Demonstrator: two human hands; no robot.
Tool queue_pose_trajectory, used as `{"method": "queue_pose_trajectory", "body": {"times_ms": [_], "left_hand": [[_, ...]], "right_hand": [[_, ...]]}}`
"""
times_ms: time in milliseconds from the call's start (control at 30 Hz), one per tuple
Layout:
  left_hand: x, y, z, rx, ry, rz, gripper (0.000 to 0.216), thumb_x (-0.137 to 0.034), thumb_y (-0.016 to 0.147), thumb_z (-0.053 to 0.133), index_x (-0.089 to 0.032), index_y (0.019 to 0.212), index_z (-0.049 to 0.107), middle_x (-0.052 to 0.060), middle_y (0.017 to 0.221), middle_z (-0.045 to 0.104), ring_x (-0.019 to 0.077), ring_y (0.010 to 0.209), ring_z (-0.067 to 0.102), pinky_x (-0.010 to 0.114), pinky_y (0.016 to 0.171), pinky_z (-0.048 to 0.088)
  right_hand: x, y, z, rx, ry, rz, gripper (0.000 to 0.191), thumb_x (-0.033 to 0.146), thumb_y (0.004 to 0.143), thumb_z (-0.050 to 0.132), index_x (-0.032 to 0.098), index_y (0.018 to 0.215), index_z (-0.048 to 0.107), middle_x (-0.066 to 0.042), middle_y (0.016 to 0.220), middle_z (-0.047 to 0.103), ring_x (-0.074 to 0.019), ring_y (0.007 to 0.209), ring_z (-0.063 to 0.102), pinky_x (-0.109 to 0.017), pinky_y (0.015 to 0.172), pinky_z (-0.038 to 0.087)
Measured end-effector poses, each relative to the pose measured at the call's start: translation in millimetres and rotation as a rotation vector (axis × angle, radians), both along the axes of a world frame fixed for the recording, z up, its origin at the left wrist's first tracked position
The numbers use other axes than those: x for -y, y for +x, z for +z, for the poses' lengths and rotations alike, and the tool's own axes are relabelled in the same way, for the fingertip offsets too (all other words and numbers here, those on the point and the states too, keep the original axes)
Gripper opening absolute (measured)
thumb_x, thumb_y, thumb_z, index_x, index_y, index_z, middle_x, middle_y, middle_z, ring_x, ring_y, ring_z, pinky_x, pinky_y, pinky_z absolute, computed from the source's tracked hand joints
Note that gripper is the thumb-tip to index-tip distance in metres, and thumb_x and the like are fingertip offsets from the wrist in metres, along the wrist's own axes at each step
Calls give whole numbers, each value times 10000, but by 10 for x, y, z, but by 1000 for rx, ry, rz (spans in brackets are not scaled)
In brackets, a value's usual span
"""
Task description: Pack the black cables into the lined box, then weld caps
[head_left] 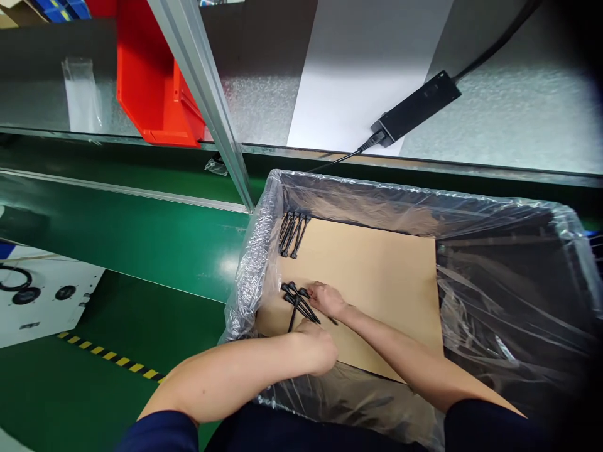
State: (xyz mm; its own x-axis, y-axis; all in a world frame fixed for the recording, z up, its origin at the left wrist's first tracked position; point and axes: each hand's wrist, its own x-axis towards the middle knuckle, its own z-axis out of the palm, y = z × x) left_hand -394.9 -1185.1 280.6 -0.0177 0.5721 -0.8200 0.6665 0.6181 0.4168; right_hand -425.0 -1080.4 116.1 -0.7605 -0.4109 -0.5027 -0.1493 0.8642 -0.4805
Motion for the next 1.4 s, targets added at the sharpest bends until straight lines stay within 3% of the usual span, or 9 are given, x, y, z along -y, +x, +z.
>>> {"method": "queue_pose_trajectory", "body": {"times_ms": [200,367,533,700,833,900,1033,1167,1400], "left_hand": [[9,27,-43,-42,27,-21,360,-180,758,582,-150,1102,681,167,1120,676,312,978,634,437,765,500],[22,16,-78,-41,43,0,359,-179,730,603,-154,1078,690,170,1113,679,301,968,641,390,736,501],[17,7,-71,-39,46,-3,361,-181,753,576,-138,1094,683,181,1118,675,297,978,640,386,726,514],[17,1,-40,-26,35,-16,352,-195,756,579,-148,1089,684,165,1133,671,289,996,635,348,715,512],[12,-1,-38,-40,13,-14,344,-198,729,612,-163,1062,694,150,1119,678,278,980,635,332,703,495],[10,9,-42,-58,21,-13,317,-208,718,632,-163,1022,710,149,1073,691,273,942,639,334,689,486],[13,48,-67,-87,67,30,232,-201,690,663,-186,911,733,125,1011,713,260,904,641,338,706,478],[23,73,-114,-47,60,41,284,-197,717,639,-130,980,721,174,1035,702,310,948,638,385,709,492],[40,75,-161,-9,94,101,303,-152,701,636,-99,989,715,194,1041,697,357,976,641,454,737,508]], "right_hand": [[47,-488,74,-205,134,43,304,93,887,370,176,974,650,-131,1091,565,-234,892,584,-295,690,436],[115,-780,-96,-375,29,36,301,98,900,365,171,945,654,-140,1181,510,-251,1073,479,-330,899,412],[172,-899,-241,-399,-76,-35,341,155,937,306,153,1022,637,-143,1177,494,-234,1052,476,-340,922,424],[234,-975,-218,-442,-132,-58,393,85,902,285,110,1151,587,-157,1184,513,-226,1088,479,-335,992,400],[144,-843,-89,-428,-161,-164,407,75,901,273,119,1184,563,-150,1204,529,-202,1058,520,-315,944,426],[58,-661,-18,-384,-143,-190,333,117,910,324,113,1074,614,-141,1077,591,-203,964,560,-302,876,446],[-52,-143,60,-26,-78,-38,134,233,834,557,169,759,648,-53,761,634,-173,692,583,-257,650,430],[27,249,29,97,12,12,30,173,760,616,166,754,644,-54,818,657,-166,733,594,-236,624,382],[-79,161,-29,190,-1,-156,90,127,761,569,171,702,621,-35,685,662,-149,633,593,-223,577,377]]}}
